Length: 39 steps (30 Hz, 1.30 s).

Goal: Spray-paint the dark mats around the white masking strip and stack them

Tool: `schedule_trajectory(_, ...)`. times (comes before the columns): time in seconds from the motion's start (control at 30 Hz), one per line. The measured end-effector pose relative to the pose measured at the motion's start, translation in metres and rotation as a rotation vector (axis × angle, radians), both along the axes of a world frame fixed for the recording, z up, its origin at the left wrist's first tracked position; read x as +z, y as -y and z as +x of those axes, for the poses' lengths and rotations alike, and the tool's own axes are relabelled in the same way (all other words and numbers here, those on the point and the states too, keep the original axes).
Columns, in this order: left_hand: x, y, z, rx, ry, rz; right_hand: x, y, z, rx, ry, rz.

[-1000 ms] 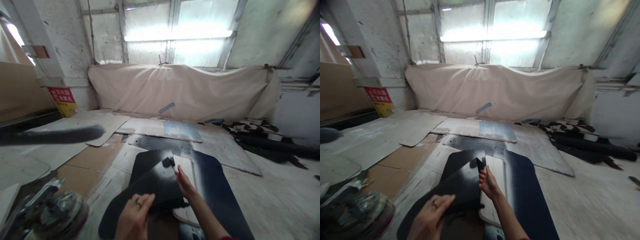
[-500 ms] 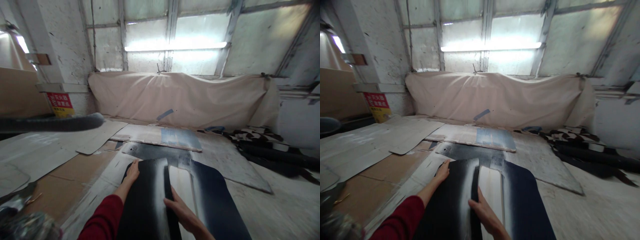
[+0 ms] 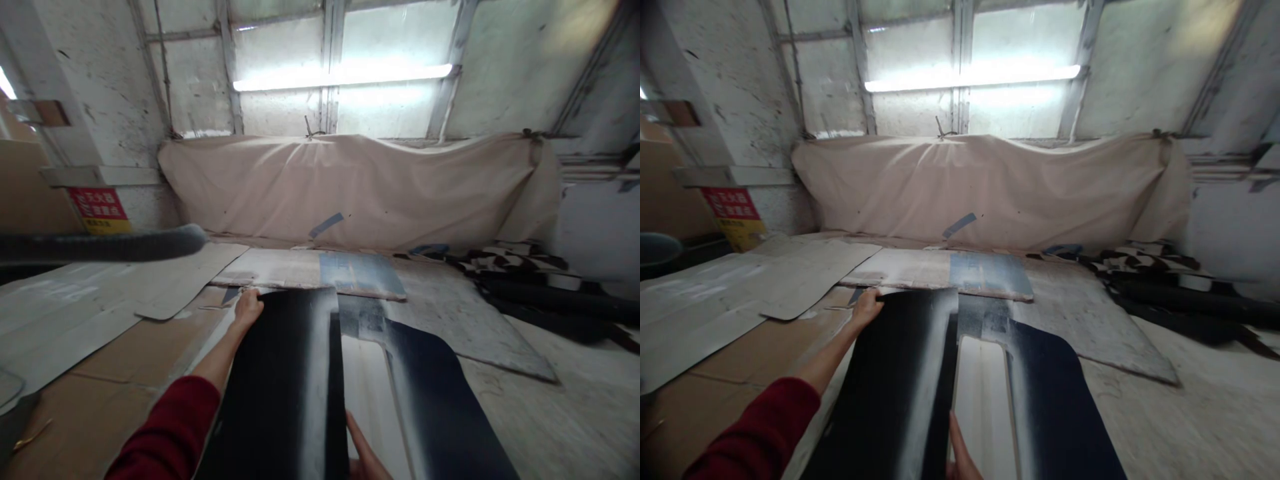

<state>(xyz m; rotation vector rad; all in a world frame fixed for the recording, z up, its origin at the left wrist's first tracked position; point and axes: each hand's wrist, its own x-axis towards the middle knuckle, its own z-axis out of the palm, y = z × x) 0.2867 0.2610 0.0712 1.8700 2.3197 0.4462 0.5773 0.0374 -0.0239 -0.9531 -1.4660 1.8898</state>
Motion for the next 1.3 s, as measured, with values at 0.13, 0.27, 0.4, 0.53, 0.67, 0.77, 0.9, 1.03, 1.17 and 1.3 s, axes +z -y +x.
schedule_trajectory(0.13,0.019,0.006,0.027,-0.103,0.049,0.032,-0.003,-0.009,-0.028,-0.135,-0.096,-0.048)
schedule_trajectory(0.27,-0.002,0.080,0.077,-0.285,0.140,-0.071,0.002,-0.012,-0.042,-0.203,-0.097,-0.059)
schedule_trajectory(0.4,-0.024,0.149,0.117,-0.435,0.239,-0.211,0.026,-0.003,-0.037,-0.114,-0.160,0.013)
schedule_trajectory(0.53,-0.026,0.160,0.121,-0.418,0.257,-0.233,0.045,-0.001,-0.028,-0.018,-0.133,0.032)
schedule_trajectory(0.67,-0.022,0.153,0.110,-0.377,0.258,-0.190,0.028,-0.019,-0.029,-0.419,0.578,0.355)
schedule_trajectory(0.77,-0.022,0.156,0.107,-0.355,0.257,-0.166,0.005,-0.036,-0.035,-0.479,1.058,0.601)
schedule_trajectory(0.9,-0.026,0.161,0.108,-0.359,0.258,-0.137,-0.005,-0.046,-0.041,-0.325,1.308,0.695)
schedule_trajectory(1.03,-0.031,0.162,0.106,-0.372,0.249,-0.114,0.009,-0.047,-0.037,-0.330,1.342,0.712)
schedule_trajectory(1.17,-0.032,0.167,0.113,-0.424,0.210,-0.119,0.020,-0.049,-0.013,-0.353,1.244,0.693)
schedule_trajectory(1.3,-0.031,0.177,0.137,-0.490,0.153,-0.200,0.018,-0.054,0.014,-0.346,1.100,0.593)
